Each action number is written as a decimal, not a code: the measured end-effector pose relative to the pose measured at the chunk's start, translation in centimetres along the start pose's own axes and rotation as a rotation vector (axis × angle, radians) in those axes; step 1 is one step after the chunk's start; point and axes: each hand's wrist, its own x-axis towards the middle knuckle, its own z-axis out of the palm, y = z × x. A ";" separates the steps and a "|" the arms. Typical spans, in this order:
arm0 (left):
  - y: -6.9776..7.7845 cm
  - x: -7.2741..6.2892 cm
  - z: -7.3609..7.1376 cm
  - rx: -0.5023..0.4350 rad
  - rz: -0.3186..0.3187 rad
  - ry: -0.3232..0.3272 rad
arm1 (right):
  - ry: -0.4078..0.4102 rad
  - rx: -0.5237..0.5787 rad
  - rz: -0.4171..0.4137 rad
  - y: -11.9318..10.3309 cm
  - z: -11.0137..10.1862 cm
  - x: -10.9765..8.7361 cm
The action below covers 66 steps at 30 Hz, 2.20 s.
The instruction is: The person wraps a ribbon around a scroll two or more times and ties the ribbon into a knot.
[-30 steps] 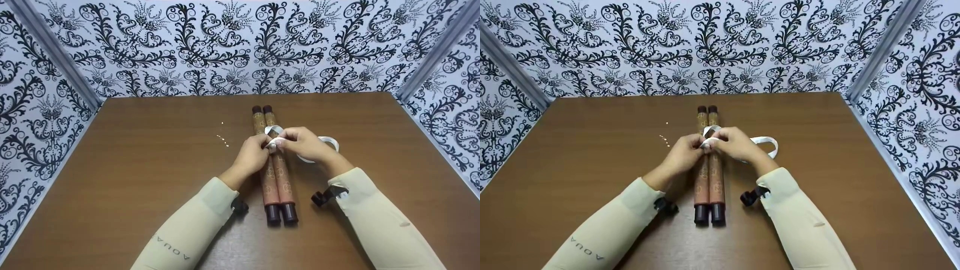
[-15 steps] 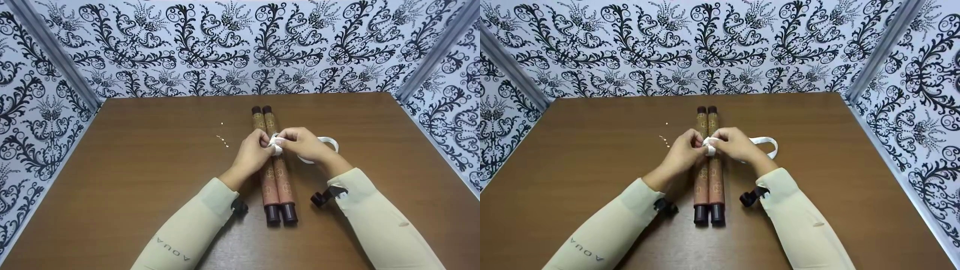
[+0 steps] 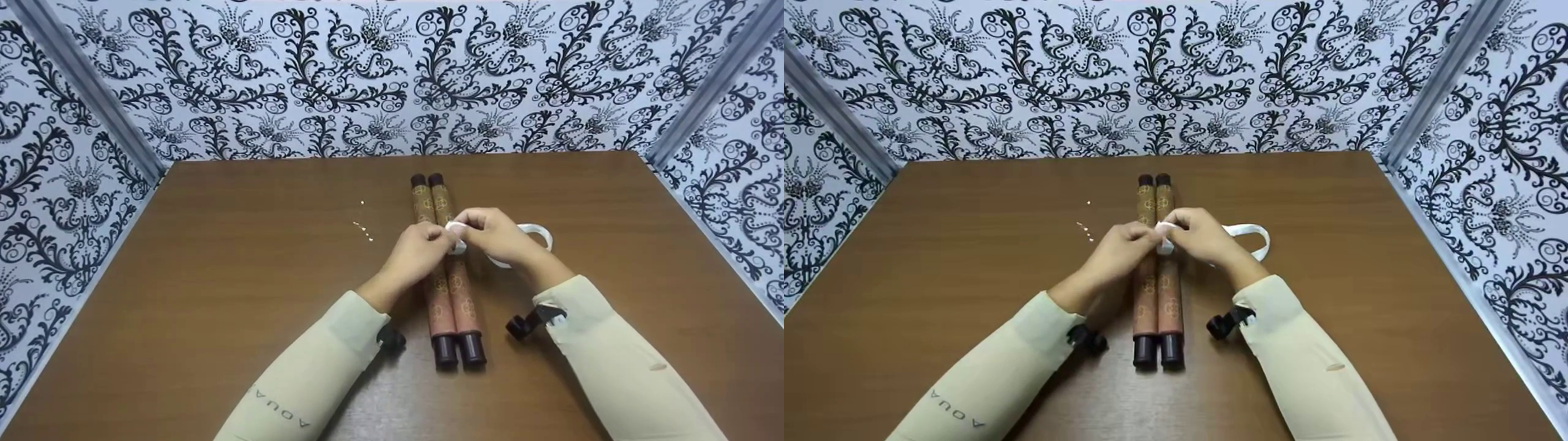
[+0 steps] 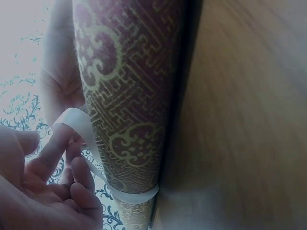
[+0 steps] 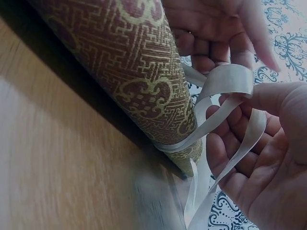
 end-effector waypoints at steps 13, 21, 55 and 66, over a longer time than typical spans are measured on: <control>0.7 -0.2 -0.1 -0.093 0.013 0.024 | 0.007 -0.036 -0.028 0.1 -0.3 0.2; 0.9 -0.2 -0.3 -0.198 -0.020 0.068 | 0.034 -0.053 -0.005 0.1 -0.3 0.1; -0.4 -1.3 -8.7 0.087 -0.070 -0.053 | -0.018 -0.055 0.053 -0.1 -0.8 0.1; -1.6 -1.2 -9.5 0.259 -0.096 -0.102 | -0.068 -0.116 0.055 0.5 -2.1 -0.1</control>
